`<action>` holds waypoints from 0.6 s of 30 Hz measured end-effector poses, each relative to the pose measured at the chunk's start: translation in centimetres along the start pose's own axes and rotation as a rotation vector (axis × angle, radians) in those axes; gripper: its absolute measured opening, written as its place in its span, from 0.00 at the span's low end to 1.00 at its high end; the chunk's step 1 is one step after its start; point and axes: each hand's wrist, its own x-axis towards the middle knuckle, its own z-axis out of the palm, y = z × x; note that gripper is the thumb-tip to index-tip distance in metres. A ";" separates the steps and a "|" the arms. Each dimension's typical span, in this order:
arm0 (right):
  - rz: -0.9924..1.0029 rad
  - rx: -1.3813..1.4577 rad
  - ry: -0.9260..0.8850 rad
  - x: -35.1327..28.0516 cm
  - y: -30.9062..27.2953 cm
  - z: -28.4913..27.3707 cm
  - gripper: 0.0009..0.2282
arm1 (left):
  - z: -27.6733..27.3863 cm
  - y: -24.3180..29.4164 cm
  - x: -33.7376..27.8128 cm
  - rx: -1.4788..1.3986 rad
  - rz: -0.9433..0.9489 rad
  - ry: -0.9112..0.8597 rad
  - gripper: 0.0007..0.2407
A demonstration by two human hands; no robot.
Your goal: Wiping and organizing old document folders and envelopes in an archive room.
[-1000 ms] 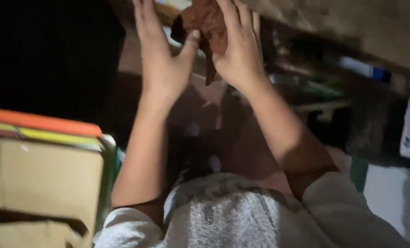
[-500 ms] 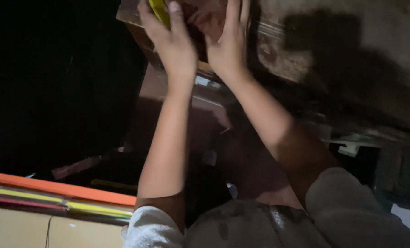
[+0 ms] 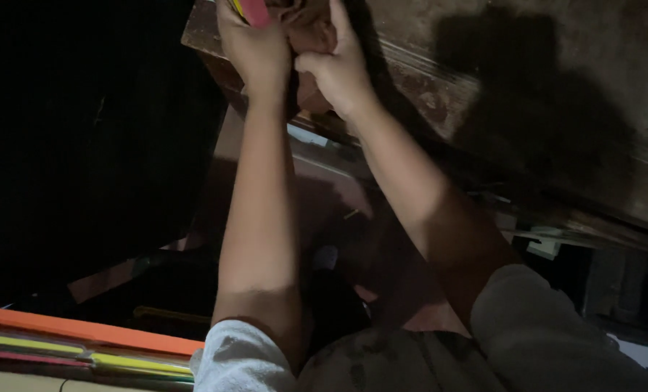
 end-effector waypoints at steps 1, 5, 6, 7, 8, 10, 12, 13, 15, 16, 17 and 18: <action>0.065 -0.017 -0.033 -0.1 -0.8 0.1 0.43 | 0.1 -0.1 -0.1 -0.107 -0.101 -0.049 0.10; -0.022 0.212 -0.014 -0.3 0.7 -0.8 0.45 | 0.9 1.0 -2.1 0.035 -0.023 -0.011 0.20; -0.058 0.152 0.017 -1.1 -0.3 -1.6 0.45 | 0.9 2.3 -3.4 -0.059 -0.086 -0.053 0.17; -0.095 0.092 0.049 -1.9 -1.3 -2.5 0.47 | 0.9 3.6 -4.7 -0.152 -0.149 -0.096 0.14; -0.093 0.091 0.049 -3.3 -2.0 -3.5 0.47 | 1.2 4.4 -6.5 -0.152 -0.151 -0.098 0.14; -0.150 -0.088 0.052 -6.2 -3.2 -5.8 0.37 | 2.0 5.9 -10.3 -0.202 -0.282 -0.076 0.05; -0.166 -0.422 0.091 -9.6 -7.1 -7.0 0.35 | 2.1 7.2 -13.3 -0.242 -0.326 -0.094 0.05; -0.179 -0.753 0.128 -11.3 -9.1 -7.7 0.33 | 2.2 7.9 -14.9 -0.278 -0.367 -0.111 0.05; -0.193 -0.891 0.096 -14.1 -12.1 -8.9 0.30 | 2.1 9.9 -18.8 -0.329 -0.427 -0.135 0.06; -0.203 -1.026 0.054 -15.7 -13.4 -9.4 0.28 | 1.8 10.7 -20.9 -0.375 -0.492 -0.155 0.07; -0.197 -1.028 0.054 -16.9 -13.6 -9.7 0.28 | 1.4 11.1 -22.5 -0.374 -0.497 -0.159 0.07; -0.140 -1.082 0.002 -18.2 -13.8 -10.1 0.29 | 1.0 11.6 -24.0 -0.419 -0.559 -0.178 0.09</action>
